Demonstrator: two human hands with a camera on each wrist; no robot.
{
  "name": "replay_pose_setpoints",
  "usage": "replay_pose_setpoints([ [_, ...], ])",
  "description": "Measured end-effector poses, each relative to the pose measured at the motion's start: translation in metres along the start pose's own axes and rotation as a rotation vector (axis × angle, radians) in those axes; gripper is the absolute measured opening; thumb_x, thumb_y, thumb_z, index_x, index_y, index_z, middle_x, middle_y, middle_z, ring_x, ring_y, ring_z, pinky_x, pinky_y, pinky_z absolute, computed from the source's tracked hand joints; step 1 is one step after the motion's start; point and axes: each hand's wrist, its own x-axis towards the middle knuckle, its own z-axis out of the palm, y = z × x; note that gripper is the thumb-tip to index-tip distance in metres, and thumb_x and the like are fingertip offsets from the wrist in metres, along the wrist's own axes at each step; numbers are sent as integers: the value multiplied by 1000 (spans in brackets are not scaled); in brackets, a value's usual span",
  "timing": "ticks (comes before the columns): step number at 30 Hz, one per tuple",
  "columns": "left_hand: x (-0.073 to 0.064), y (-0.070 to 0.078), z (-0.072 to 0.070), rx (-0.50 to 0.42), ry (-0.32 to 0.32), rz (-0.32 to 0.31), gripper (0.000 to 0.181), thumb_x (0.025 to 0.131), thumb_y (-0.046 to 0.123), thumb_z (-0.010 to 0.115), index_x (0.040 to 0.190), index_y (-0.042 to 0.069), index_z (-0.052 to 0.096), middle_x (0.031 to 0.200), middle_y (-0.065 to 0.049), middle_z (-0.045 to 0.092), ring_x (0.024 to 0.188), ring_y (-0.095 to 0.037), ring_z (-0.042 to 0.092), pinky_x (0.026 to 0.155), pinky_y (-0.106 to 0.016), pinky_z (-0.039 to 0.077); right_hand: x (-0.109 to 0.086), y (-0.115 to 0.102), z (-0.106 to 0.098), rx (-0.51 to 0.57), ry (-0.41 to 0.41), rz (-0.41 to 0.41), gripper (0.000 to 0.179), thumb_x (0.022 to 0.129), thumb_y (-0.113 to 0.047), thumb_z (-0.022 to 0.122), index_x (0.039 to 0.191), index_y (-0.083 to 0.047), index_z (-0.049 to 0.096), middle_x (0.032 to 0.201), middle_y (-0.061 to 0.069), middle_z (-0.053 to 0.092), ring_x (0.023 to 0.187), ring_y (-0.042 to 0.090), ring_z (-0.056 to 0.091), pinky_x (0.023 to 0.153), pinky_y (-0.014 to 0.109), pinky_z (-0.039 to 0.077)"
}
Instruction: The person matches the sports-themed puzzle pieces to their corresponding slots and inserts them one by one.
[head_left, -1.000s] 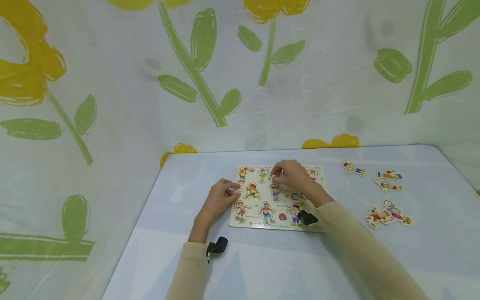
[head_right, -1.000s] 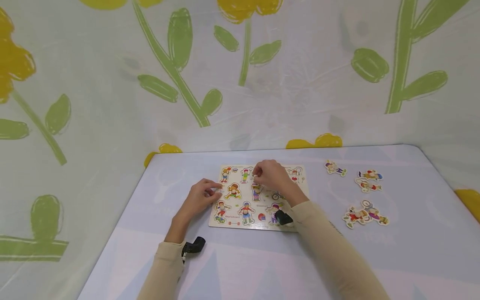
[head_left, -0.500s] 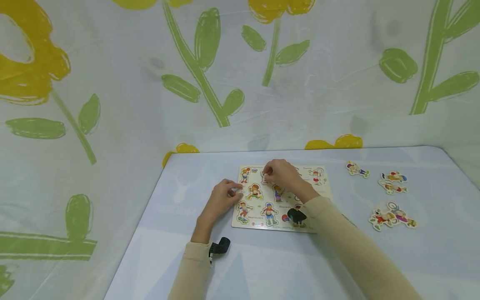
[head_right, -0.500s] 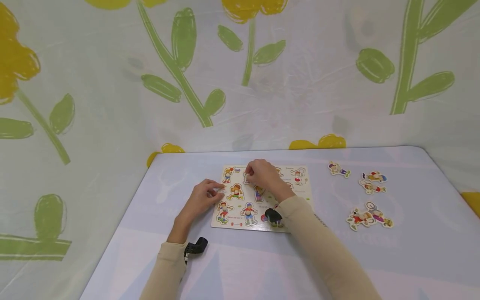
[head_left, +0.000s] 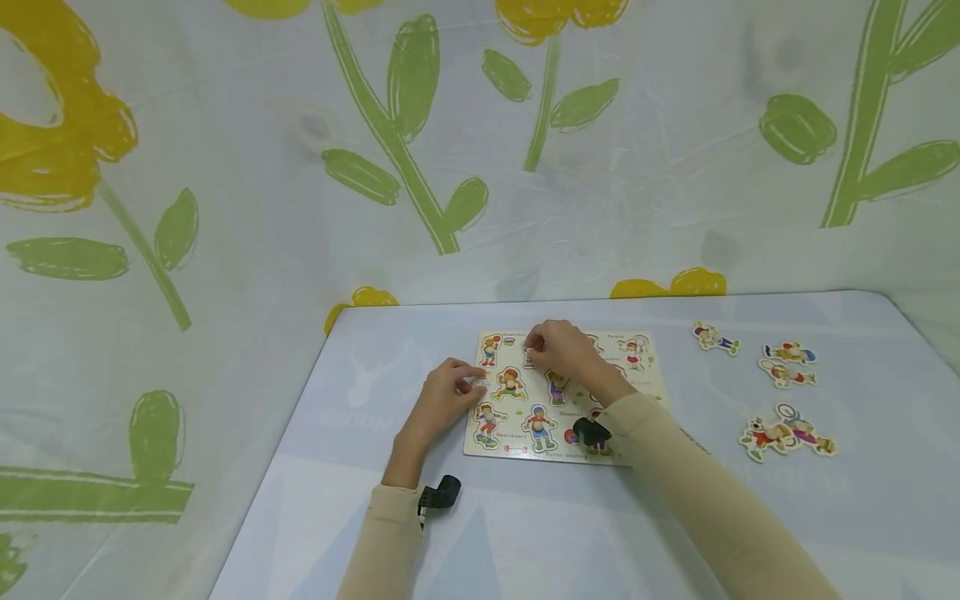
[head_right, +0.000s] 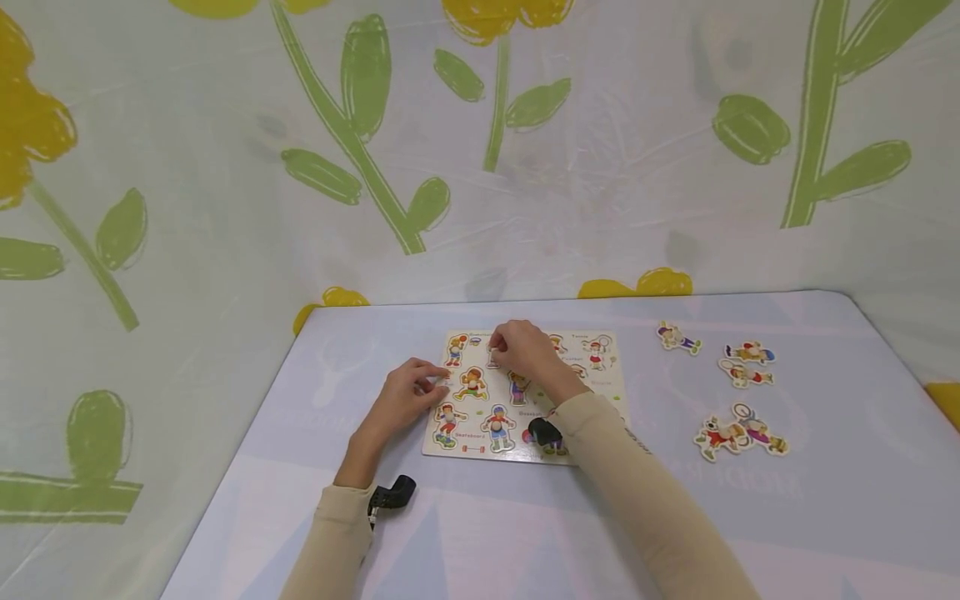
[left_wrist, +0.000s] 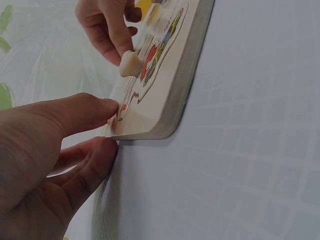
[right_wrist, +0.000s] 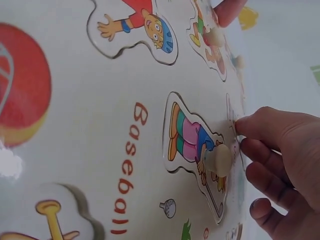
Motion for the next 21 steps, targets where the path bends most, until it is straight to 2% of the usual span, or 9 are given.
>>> replay_pose_setpoints([
  [10,0,1,0,17,7,0,27,86,17,74,113,10,73,109,-10,63,82,-13,58,68,-22,48,-2,3,3,53,18,-26,14,93,-20,66,102,-10,71,94,5,70,80,16,62,76,33,51],
  [21,0,1,1,25,0,-6,28,86,17,74,113,9,73,109,-10,62,82,-13,57,68,-22,47,-7,5,5,28,0,-46,21,95,-18,64,112,-9,72,98,6,67,83,17,58,77,33,50],
])
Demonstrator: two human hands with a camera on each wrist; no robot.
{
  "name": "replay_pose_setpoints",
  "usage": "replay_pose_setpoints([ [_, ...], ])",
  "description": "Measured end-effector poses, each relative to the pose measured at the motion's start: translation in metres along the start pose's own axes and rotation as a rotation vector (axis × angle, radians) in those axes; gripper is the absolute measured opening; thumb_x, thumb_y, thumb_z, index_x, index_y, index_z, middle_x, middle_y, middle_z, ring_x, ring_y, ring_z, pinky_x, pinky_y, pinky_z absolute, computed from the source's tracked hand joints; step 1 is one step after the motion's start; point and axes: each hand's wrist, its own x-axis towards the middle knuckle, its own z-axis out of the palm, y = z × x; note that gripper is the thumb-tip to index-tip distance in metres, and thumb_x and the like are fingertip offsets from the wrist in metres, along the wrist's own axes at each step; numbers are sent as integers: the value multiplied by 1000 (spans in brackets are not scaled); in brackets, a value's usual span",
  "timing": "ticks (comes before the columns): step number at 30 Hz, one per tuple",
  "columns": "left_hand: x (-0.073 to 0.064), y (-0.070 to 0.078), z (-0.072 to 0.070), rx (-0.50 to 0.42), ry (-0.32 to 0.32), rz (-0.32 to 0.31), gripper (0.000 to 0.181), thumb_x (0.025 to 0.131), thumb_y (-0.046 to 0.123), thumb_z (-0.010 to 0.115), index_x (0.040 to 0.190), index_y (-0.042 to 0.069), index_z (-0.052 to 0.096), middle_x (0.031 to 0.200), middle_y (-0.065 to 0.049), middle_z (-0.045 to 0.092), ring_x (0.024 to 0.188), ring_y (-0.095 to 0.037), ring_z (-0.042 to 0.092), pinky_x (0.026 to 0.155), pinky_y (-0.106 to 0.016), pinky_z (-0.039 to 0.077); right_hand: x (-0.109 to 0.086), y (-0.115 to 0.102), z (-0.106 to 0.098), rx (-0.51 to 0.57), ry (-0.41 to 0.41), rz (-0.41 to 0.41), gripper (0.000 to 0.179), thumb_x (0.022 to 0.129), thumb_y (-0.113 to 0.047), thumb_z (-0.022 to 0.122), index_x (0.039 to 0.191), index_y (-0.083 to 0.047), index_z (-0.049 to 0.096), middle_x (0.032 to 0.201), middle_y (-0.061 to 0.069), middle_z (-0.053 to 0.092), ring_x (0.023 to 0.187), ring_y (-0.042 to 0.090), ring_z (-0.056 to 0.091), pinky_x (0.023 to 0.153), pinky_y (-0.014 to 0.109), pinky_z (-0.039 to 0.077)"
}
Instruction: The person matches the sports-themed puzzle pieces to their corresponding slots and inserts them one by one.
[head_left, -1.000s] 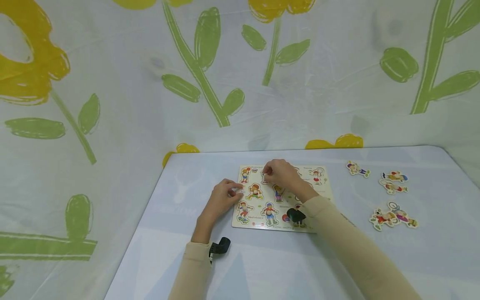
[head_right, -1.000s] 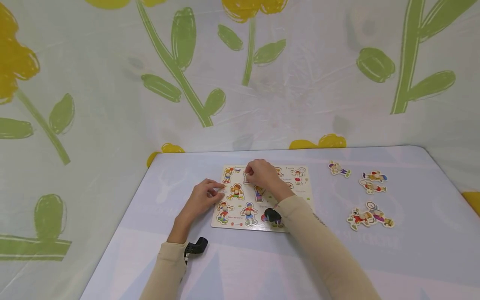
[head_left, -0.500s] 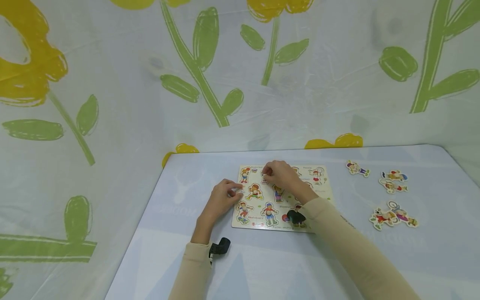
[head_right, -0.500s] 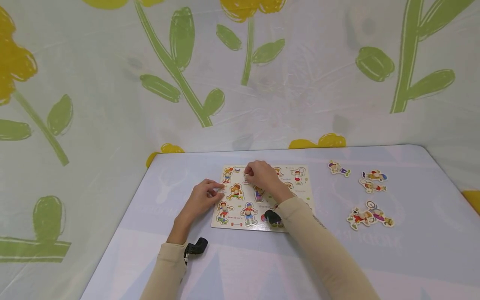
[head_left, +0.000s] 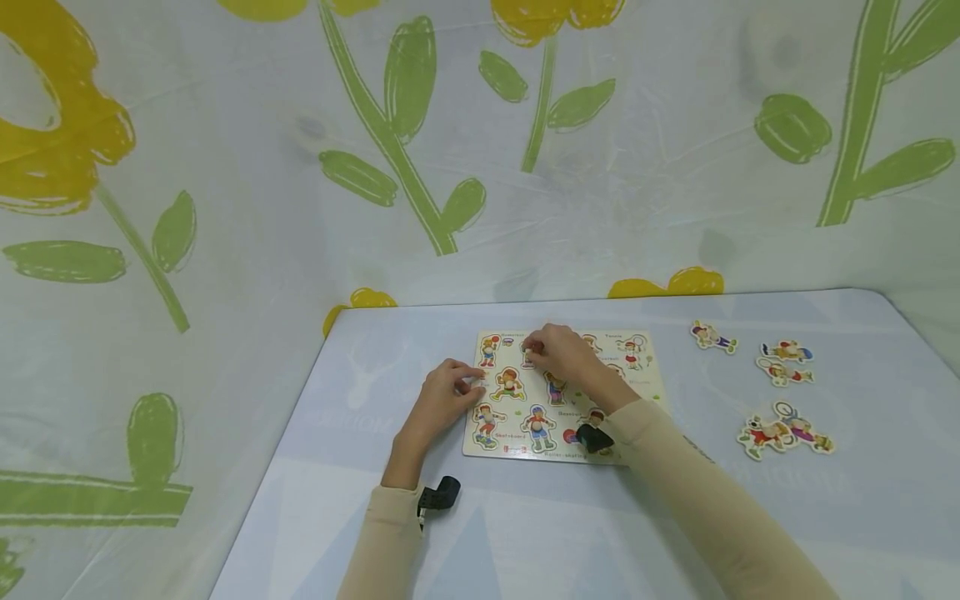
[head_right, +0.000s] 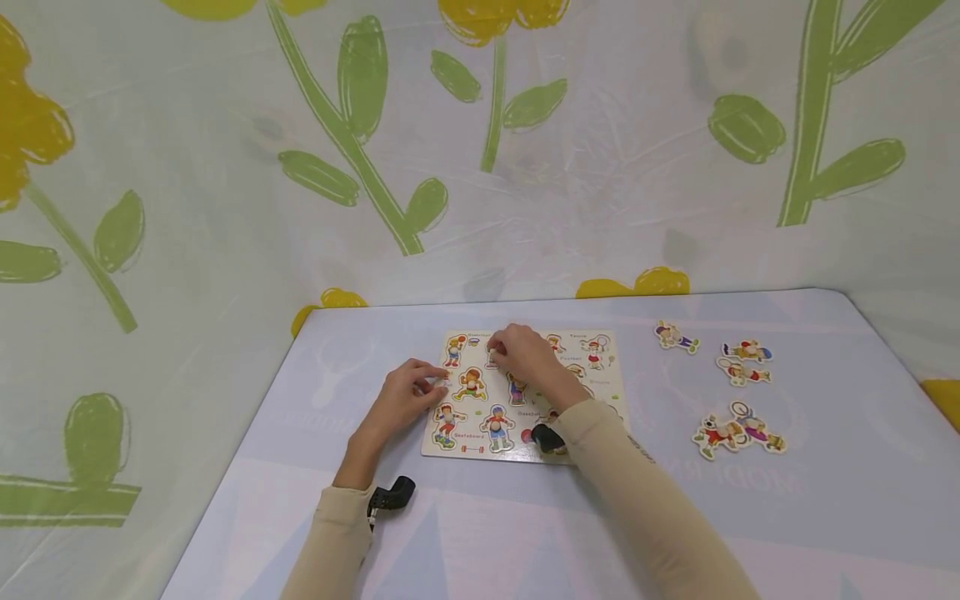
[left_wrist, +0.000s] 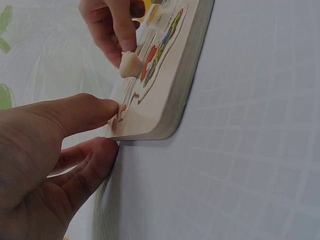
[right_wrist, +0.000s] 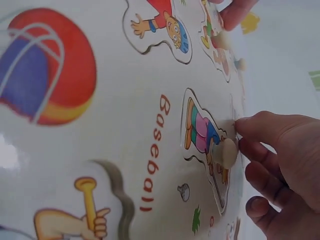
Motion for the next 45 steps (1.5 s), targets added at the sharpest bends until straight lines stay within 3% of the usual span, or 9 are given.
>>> replay_pose_setpoints([
  [13,0,0,1,0,3,-12,27,87,19,74,112,12,74,109,-7,62,82,-13,57,69,-24,47,-24,19,-18,-23,27,-66,27,93,-15,64,119,-9,69,97,3,67,80,17,54,73,33,45],
  [18,0,-1,1,2,8,-11,26,86,19,74,112,12,74,108,-7,62,82,-12,57,69,-23,47,-37,37,-30,-14,46,-30,26,92,-16,66,117,-9,71,94,2,69,80,17,53,74,32,43],
  [24,-1,-1,1,1,13,-13,27,86,18,74,112,12,74,108,-6,62,82,-12,57,69,-23,47,-58,58,-47,2,66,45,29,94,-20,66,122,-11,68,103,4,68,82,20,51,74,34,41],
  [38,-1,-1,3,-23,21,-11,26,86,19,75,112,12,73,109,-6,62,83,-12,57,70,-23,48,-99,121,-87,-42,170,201,35,93,-19,66,126,-9,64,115,20,63,92,31,51,75,37,41],
  [45,-1,-1,4,-14,20,3,26,86,20,74,112,13,73,110,-6,62,84,-12,58,70,-23,48,-118,141,-97,-60,280,204,33,92,-16,67,122,-3,66,114,27,60,93,37,54,77,49,45],
])
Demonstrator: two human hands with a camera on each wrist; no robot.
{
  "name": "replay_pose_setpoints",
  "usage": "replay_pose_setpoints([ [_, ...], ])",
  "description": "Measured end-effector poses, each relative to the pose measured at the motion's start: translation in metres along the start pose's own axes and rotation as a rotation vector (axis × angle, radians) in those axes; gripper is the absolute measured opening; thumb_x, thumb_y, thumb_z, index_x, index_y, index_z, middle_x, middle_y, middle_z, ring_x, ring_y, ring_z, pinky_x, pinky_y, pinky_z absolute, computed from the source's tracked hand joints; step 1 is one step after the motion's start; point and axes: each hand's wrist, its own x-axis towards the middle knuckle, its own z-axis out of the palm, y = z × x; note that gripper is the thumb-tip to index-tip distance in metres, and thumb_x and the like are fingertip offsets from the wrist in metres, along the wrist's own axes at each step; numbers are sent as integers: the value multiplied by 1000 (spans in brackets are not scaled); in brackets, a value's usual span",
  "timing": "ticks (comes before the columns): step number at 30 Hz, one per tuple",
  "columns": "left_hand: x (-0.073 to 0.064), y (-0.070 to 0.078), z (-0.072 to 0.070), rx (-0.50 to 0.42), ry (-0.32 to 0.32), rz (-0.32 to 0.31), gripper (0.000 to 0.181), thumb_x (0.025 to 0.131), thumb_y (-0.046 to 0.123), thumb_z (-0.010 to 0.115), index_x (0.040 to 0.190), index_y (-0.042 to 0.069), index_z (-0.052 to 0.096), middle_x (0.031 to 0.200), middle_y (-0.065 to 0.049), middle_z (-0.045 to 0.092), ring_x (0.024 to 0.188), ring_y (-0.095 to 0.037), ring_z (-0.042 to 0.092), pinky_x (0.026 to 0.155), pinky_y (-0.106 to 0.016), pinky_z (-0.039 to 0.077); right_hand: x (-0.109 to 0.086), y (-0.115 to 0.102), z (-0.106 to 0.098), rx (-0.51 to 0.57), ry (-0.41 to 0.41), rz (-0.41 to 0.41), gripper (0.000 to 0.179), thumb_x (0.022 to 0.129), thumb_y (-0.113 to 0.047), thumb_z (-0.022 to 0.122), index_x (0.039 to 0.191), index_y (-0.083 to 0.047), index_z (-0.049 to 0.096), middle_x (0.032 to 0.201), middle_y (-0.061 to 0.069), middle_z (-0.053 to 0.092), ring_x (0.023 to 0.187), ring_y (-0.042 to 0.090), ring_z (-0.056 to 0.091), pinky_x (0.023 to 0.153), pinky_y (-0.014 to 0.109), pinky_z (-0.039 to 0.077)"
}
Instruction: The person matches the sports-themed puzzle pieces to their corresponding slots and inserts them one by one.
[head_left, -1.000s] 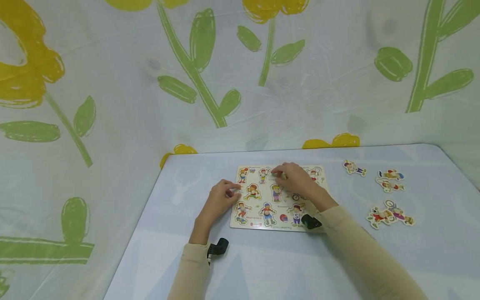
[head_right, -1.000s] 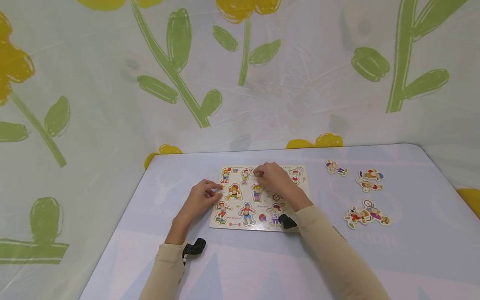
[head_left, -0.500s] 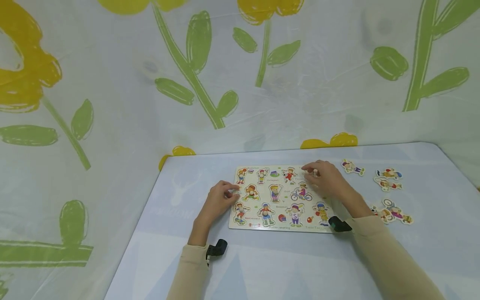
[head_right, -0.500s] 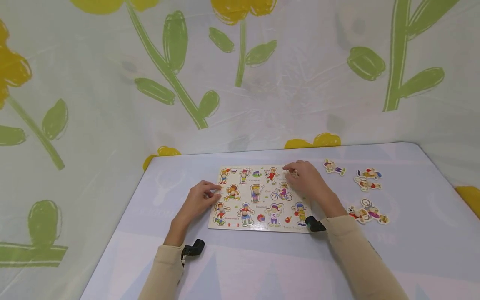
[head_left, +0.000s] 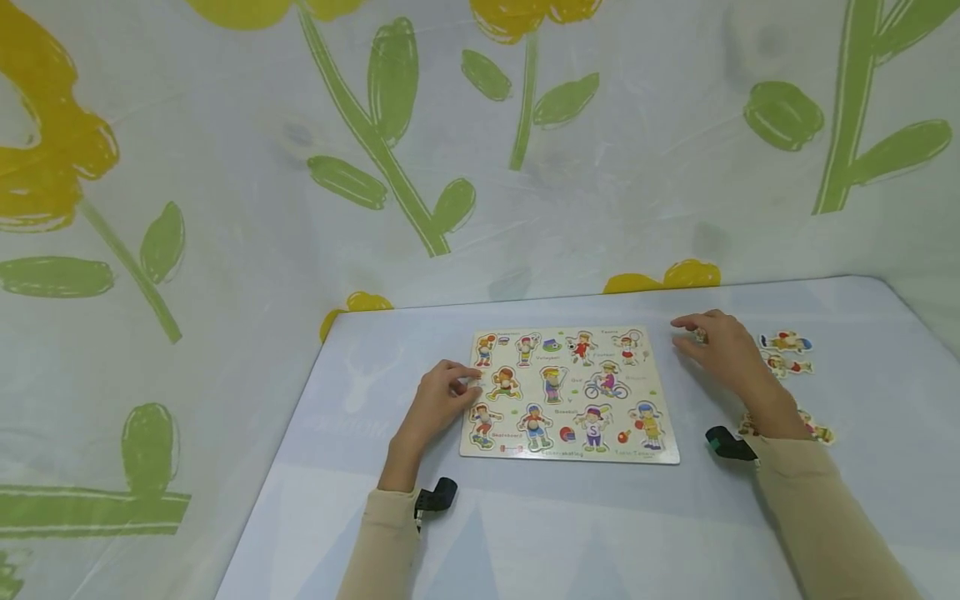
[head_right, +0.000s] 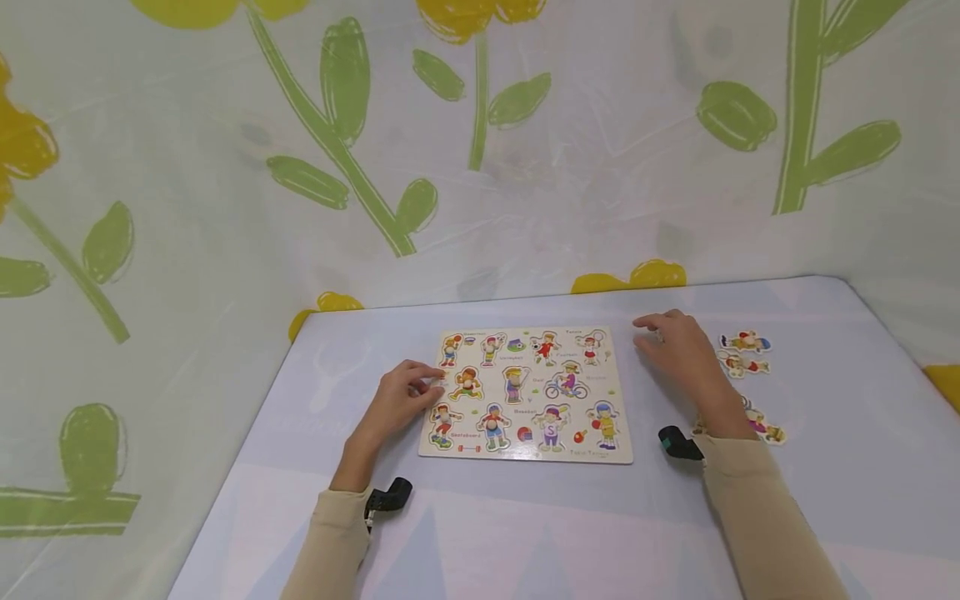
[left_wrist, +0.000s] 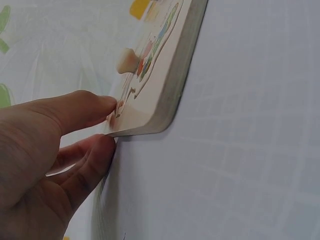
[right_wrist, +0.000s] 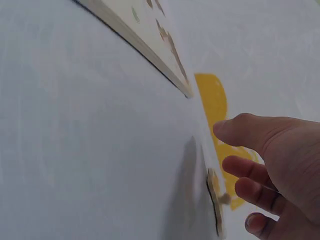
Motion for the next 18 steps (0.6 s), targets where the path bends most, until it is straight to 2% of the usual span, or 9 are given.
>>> replay_pose_setpoints([
  [4,0,0,-2,7,4,-1,26,87,20,74,112,13,73,110,-6,62,85,-12,58,70,-23,48,-5,6,-6,-20,55,-1,31,91,-15,68,119,-2,67,114,32,59,100,45,54,82,58,43],
  [9,-1,1,-3,-1,3,-16,26,87,20,74,112,13,73,110,-5,62,85,-13,58,71,-24,48,-8,12,-14,-50,117,24,30,91,-14,67,119,-3,67,115,34,55,95,46,52,75,56,43],
  [14,-1,2,-1,-9,0,-14,27,86,19,74,112,12,73,110,-6,62,85,-13,58,71,-24,48,-7,25,-13,-68,103,82,31,93,-16,65,120,0,65,116,35,54,99,49,52,79,60,42],
  [18,-1,1,0,-5,1,-9,27,87,19,74,112,12,73,110,-6,63,85,-13,58,71,-24,48,-7,34,-11,-71,95,76,30,93,-14,65,119,1,66,107,31,60,93,44,52,76,54,40],
])
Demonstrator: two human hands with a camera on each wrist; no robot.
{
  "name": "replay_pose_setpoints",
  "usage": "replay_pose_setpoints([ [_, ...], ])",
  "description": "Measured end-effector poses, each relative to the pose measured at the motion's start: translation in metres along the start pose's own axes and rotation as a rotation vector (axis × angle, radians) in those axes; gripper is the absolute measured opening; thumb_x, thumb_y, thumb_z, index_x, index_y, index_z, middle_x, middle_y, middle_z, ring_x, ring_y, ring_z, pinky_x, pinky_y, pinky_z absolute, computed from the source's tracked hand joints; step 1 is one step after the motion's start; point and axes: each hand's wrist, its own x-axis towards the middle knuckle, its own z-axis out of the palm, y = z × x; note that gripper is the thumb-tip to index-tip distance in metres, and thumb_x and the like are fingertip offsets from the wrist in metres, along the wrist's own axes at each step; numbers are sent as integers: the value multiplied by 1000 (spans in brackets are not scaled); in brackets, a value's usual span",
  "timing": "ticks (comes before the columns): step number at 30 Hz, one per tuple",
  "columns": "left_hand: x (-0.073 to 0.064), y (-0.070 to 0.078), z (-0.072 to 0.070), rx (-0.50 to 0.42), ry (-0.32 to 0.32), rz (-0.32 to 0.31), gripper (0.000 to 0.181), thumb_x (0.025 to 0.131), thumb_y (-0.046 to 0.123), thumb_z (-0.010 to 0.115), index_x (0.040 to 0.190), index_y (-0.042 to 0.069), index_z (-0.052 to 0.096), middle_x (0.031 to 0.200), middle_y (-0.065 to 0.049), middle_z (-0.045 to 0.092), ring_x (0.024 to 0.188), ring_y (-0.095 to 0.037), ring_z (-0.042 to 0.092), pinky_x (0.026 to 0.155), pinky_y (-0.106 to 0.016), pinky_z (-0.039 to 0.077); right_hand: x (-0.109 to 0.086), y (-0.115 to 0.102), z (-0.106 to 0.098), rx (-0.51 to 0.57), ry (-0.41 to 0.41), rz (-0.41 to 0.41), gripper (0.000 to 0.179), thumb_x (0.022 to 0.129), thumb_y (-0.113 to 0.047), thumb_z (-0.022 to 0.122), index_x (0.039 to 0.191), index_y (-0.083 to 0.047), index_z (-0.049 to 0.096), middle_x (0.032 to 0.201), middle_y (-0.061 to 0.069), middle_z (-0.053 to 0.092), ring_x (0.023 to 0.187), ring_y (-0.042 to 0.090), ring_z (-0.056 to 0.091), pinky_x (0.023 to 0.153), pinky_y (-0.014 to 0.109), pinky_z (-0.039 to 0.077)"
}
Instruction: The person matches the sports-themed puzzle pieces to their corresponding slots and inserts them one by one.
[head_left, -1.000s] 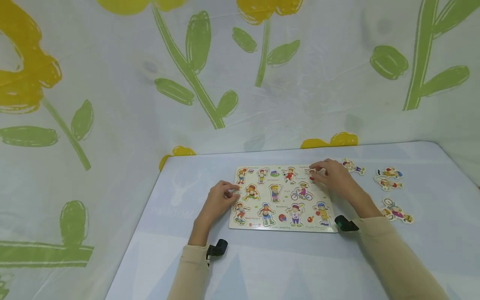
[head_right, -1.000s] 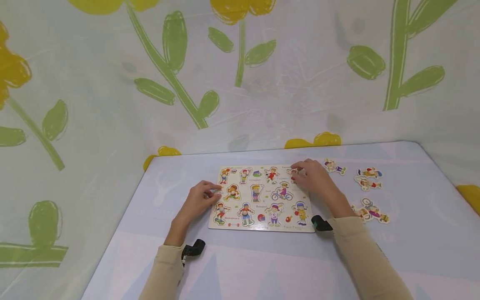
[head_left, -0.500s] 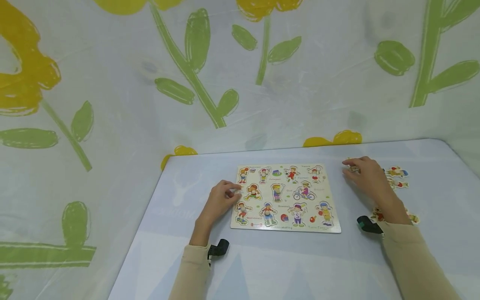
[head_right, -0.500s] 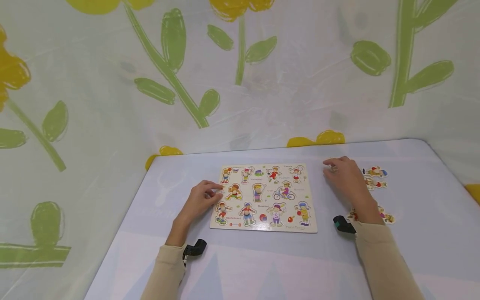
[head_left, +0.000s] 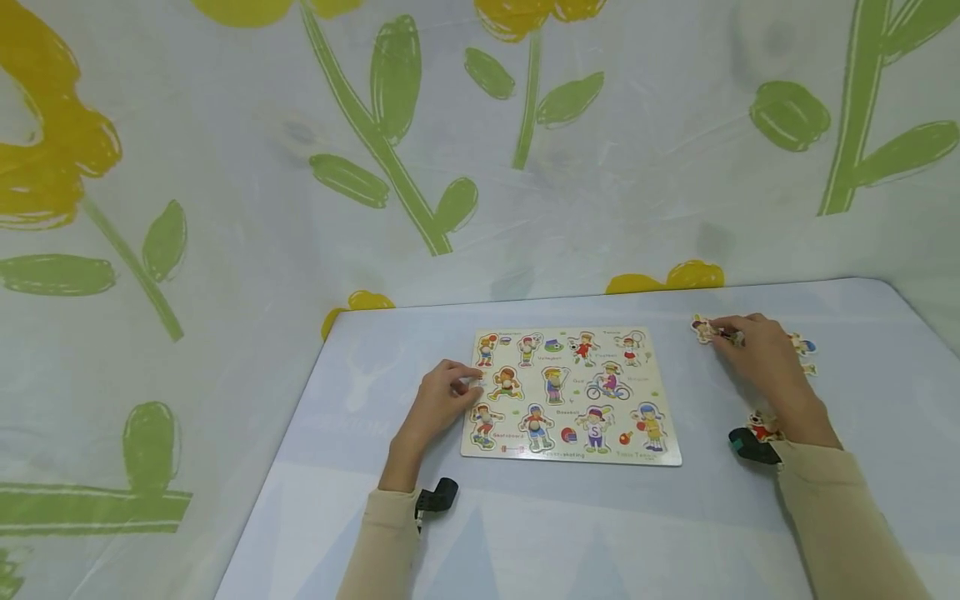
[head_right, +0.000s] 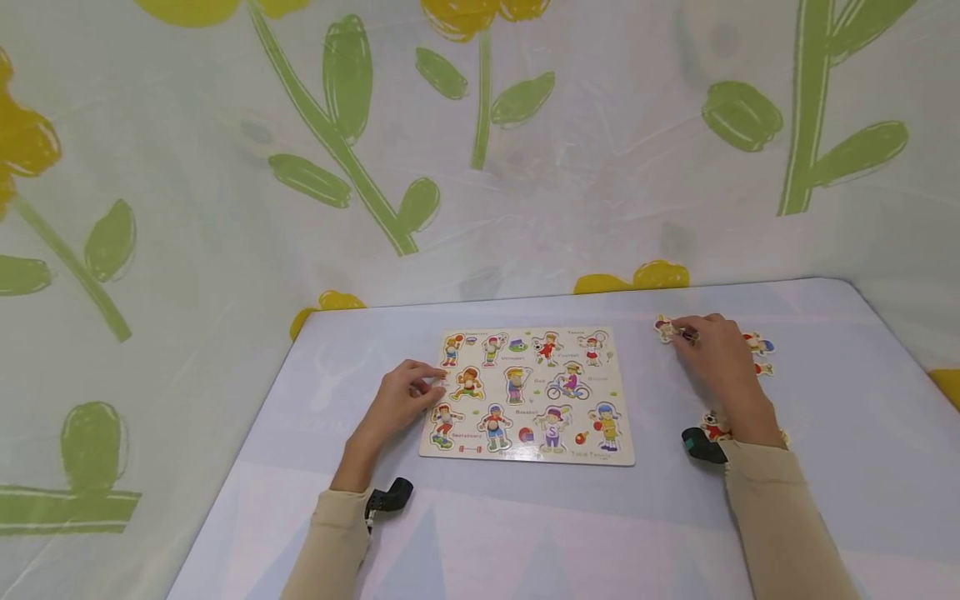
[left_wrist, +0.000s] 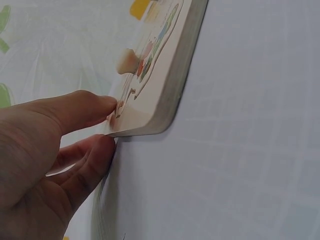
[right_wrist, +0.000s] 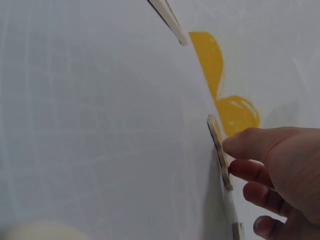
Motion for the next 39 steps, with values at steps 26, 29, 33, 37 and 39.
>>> replay_pose_setpoints([
  [26,1,-1,1,15,9,2,26,86,19,74,111,13,74,109,-6,62,84,-13,58,71,-24,49,3,4,1,10,-85,21,27,96,-18,61,111,2,68,97,22,64,88,35,55,72,46,42],
  [29,0,-1,1,12,8,0,26,86,20,74,111,13,74,109,-6,63,84,-13,58,71,-24,48,1,4,1,18,-58,-7,25,94,-18,64,107,3,70,95,21,67,85,33,57,70,43,42],
  [33,0,-3,1,7,14,-1,26,86,19,75,111,13,74,109,-6,62,83,-13,58,70,-24,48,0,3,4,17,-30,-35,22,91,-15,65,105,0,72,95,19,68,78,28,54,64,34,37],
  [37,1,-4,1,1,16,7,26,86,19,75,111,13,74,108,-6,62,82,-12,57,69,-23,47,-1,1,5,23,-27,-32,20,89,-11,66,105,-2,73,95,18,67,75,25,53,62,29,36],
  [39,1,-3,1,-5,16,12,26,86,19,75,111,12,74,108,-6,62,82,-12,57,69,-23,47,-2,-1,4,29,-33,-23,20,88,-11,67,105,-2,73,95,18,67,76,25,54,62,29,38],
])
